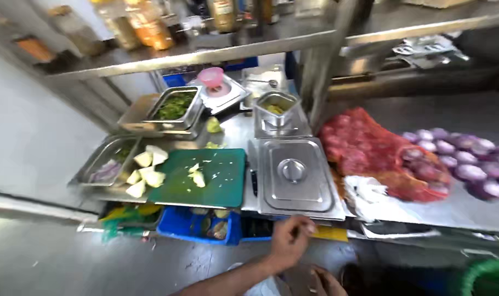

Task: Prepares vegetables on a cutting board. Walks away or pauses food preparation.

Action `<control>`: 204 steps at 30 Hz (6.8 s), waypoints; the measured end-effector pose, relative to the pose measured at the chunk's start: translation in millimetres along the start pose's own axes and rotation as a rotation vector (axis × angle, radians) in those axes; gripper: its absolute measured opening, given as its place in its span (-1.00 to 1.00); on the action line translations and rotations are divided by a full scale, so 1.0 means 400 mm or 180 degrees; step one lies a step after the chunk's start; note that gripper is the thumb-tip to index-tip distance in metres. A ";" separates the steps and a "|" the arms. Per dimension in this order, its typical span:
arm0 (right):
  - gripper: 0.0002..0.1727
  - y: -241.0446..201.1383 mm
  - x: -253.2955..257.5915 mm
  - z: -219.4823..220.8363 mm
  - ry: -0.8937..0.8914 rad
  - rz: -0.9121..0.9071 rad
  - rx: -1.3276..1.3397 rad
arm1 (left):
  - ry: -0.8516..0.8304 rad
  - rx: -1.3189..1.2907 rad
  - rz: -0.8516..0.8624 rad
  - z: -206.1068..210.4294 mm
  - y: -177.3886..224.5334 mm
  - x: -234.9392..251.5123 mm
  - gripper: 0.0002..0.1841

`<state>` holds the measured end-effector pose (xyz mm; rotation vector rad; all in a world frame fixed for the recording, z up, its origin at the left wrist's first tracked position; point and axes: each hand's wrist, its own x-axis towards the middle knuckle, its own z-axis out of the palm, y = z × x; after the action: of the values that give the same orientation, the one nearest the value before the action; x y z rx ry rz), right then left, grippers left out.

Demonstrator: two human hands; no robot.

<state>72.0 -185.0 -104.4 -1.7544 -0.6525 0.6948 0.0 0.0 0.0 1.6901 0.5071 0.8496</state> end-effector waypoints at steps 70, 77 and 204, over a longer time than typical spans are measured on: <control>-0.05 -0.502 0.308 0.697 0.0423 -0.0490 0.0600 | -0.1991 0.2914 0.0478 -0.962 -0.456 0.255 -0.27; -0.03 -0.539 0.336 0.755 0.0812 -0.0690 0.0626 | -0.1453 0.3572 0.0819 -1.017 -0.575 0.564 -0.32; -0.47 -0.488 0.378 0.816 -0.0107 0.0183 -0.1475 | 0.0918 0.1655 -0.2100 -1.050 -0.270 0.177 -0.32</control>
<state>-80.9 184.2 -16.3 -2.1966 -0.8372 0.6475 -261.2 351.7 -33.5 1.6840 1.4894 0.4868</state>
